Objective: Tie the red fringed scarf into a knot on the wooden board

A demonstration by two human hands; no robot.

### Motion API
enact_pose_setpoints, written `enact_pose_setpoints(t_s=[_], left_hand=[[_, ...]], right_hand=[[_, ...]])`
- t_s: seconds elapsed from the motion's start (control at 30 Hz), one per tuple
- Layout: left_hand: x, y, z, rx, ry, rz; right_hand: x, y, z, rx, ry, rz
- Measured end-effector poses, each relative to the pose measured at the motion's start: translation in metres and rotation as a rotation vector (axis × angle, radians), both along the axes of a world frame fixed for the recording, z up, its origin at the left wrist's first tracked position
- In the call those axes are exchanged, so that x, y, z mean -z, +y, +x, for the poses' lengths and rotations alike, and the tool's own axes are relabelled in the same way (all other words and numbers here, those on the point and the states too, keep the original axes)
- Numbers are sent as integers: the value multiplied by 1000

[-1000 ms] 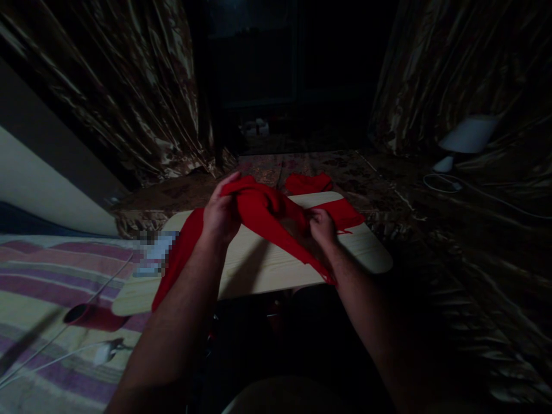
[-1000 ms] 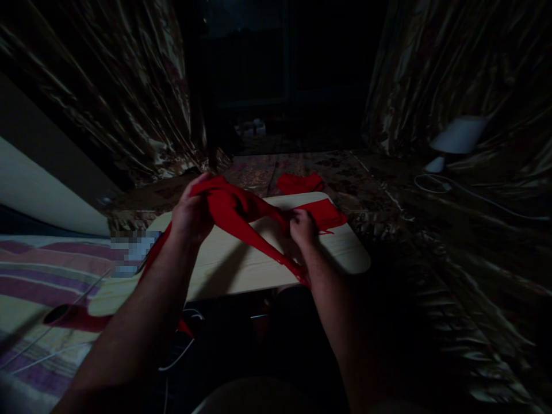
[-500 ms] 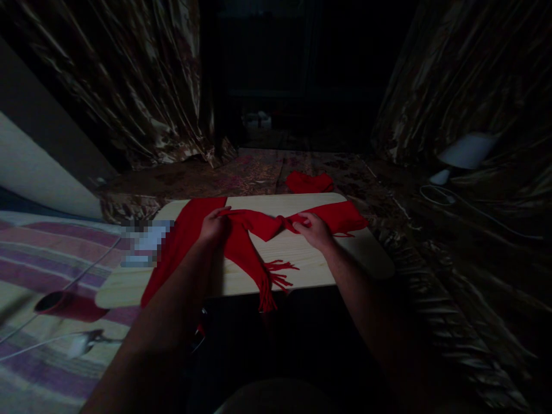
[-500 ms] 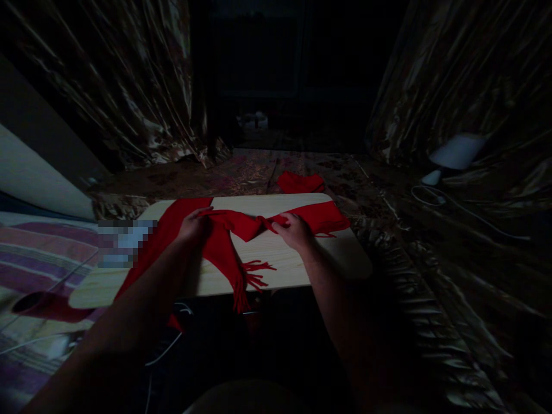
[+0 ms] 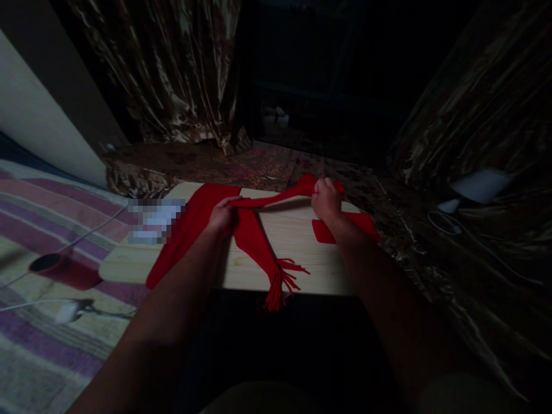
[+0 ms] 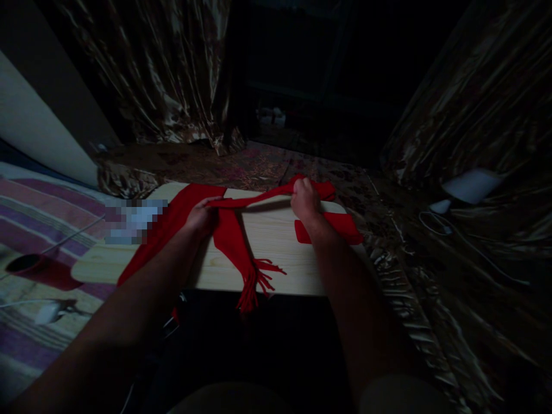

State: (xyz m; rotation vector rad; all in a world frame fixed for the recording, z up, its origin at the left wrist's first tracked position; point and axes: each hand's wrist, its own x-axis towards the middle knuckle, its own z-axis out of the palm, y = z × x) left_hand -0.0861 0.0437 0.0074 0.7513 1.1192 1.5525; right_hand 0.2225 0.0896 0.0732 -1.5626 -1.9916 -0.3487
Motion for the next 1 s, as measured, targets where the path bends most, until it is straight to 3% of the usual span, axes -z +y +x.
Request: enact_pose_setpoints(t_s=[0.07,0.17,0.23,0.33,0.43,0.63,0.73,0.83,0.93,1.0], left_hand=[[0,-1,0,10,-41,7],[-1,-1,1,4,-72,5],[-2,0,3,4,-71,-16],[-4,1,3,8,-84,-34],[-4,1,3,-2,-100,-22],[-3,0,1,7,-47,-33],[-1,2,1,4,-58,-29],[2,6,0,8,-68,-30],[5,8,-1,7,-76,-19],[5,8,-1,7,-86,-10]], right_hand=[[3,3,6,31,-106,-40],[17,-6,6,-31,-276,-275],[29,-17,-5,-63,-243,-315],[45,-38,-35,-127,1,-361],[54,-58,-71,-225,232,-658],[45,-88,-119,-160,359,-890],[42,-98,-132,-224,586,-1004],[43,-100,-137,-302,988,-1022],[42,-102,-132,-368,1297,-1103],[40,-106,-123,-413,1381,-1208]])
